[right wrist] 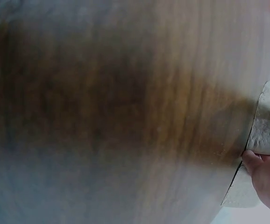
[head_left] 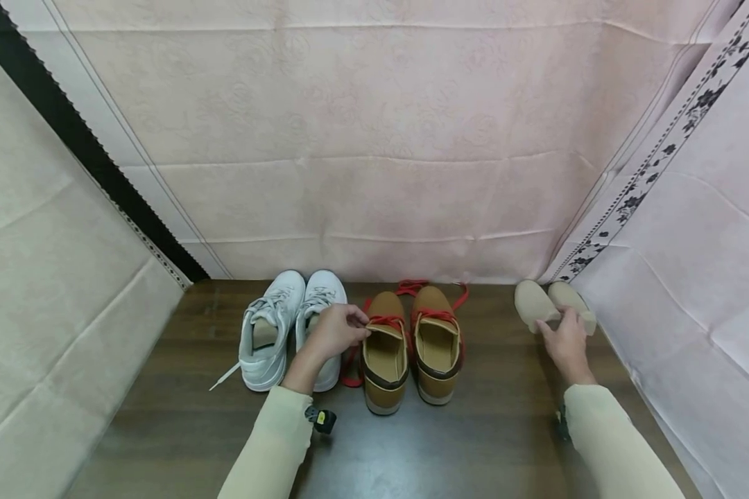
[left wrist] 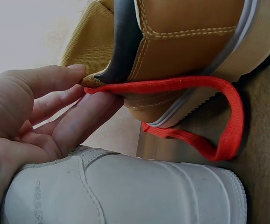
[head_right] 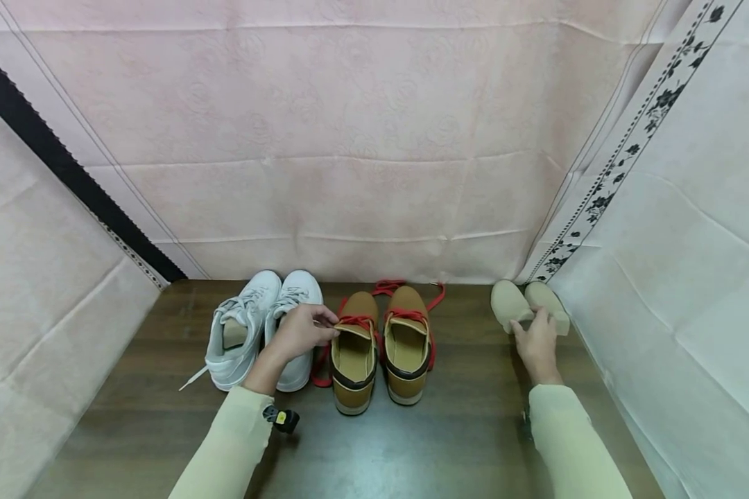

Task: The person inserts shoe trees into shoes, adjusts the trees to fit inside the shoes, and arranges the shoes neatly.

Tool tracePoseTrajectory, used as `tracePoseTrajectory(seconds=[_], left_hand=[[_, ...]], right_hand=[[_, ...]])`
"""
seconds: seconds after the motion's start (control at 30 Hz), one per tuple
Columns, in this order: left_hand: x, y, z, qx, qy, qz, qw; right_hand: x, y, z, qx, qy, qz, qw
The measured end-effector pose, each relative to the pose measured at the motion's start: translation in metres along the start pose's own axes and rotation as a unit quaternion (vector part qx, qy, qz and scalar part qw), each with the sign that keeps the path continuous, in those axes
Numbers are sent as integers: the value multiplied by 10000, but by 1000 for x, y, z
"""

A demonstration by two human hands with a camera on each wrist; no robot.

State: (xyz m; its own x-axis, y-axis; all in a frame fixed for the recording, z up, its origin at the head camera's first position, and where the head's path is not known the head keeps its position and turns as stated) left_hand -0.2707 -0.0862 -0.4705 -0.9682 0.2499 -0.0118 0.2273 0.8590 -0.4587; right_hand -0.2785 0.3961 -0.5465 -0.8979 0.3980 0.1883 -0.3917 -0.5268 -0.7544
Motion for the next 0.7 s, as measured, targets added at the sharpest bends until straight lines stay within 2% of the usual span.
tracePoseTrajectory(seconds=[0.4,0.7], left_hand=[[-1,0,0,19,-78,12,10000],[-1,-1,1,71,-54,-22,10000]], right_hand=[[-5,-5,8,73,-48,54,9999],[-11,-15,19,-21,-617,-20,9981]])
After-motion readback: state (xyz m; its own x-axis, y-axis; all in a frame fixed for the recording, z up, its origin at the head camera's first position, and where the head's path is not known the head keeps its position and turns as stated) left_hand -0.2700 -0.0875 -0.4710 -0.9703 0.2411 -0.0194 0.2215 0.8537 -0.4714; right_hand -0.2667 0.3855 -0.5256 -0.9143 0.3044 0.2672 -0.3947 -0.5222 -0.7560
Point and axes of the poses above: each hand's wrist, its own x-axis towards the middle knuckle, its own y-axis out of the palm, z = x × y, the point moved 2 cm from there along x, towards the middle knuckle, and after that the axes turned 2 degrees about -x, right-handed, at the moved point
